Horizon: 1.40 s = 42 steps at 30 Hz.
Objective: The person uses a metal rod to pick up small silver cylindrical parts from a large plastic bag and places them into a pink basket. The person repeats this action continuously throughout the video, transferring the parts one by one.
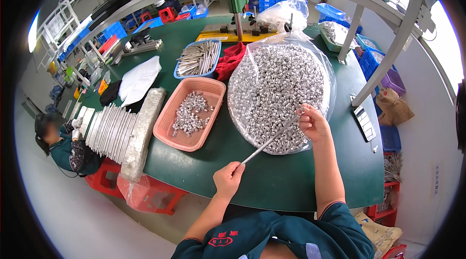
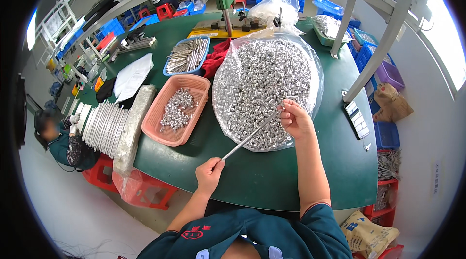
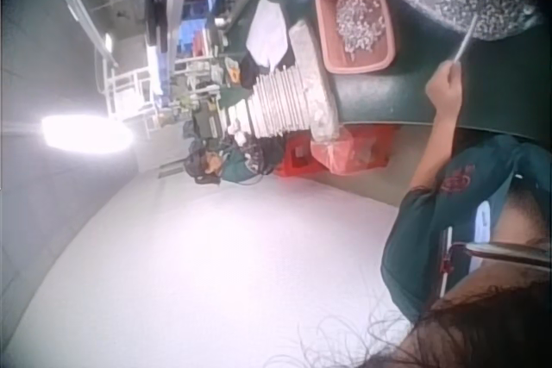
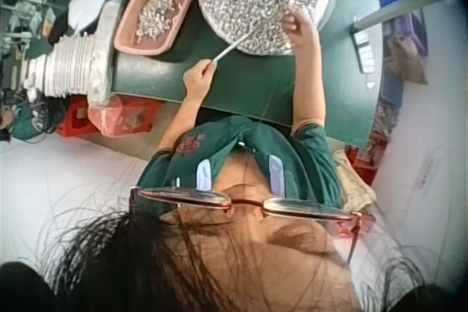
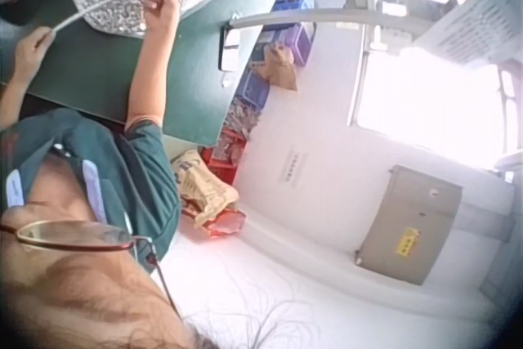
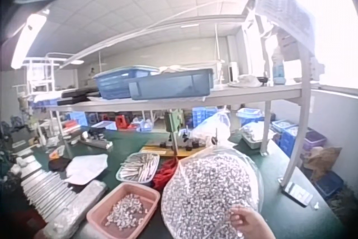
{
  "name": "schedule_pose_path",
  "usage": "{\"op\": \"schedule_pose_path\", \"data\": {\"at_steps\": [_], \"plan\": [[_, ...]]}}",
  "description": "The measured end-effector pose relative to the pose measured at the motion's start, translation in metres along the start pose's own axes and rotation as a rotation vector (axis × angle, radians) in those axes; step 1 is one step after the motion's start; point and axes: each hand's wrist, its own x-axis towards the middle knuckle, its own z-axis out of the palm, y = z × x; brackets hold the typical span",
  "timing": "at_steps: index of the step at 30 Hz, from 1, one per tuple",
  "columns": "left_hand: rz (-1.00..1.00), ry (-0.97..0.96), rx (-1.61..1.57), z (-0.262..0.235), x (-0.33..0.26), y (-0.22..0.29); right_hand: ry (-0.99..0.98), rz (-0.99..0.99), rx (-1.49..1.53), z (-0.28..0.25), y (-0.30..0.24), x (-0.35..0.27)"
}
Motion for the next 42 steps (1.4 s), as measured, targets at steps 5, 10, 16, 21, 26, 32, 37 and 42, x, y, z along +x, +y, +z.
{"op": "schedule_pose_path", "data": {"at_steps": [5,10,16,21,26,32,37,42], "plan": [[0.017,0.009,0.020,0.000,0.000,0.000,-0.074,-0.077,-0.094,0.015,0.004,-0.006],[0.005,0.031,0.016,0.000,0.001,0.001,-0.014,-0.243,-0.199,0.022,0.015,-0.006],[0.013,0.096,-0.005,0.004,0.000,-0.004,0.010,-0.247,0.198,0.029,0.048,-0.002],[-0.001,0.108,-0.018,0.003,0.000,-0.003,0.050,-0.243,0.243,0.039,0.057,-0.005],[0.025,0.108,-0.001,0.005,0.000,-0.004,0.051,-0.151,0.277,0.018,0.040,0.004],[0.031,0.102,0.004,0.004,0.000,-0.005,0.135,-0.169,-0.267,0.025,0.022,-0.003],[0.047,0.079,0.029,0.004,0.000,-0.003,0.080,-0.174,-0.390,0.023,0.016,-0.003],[0.067,0.079,0.031,0.004,0.001,-0.004,0.060,-0.204,-0.486,0.023,0.013,-0.005]]}}
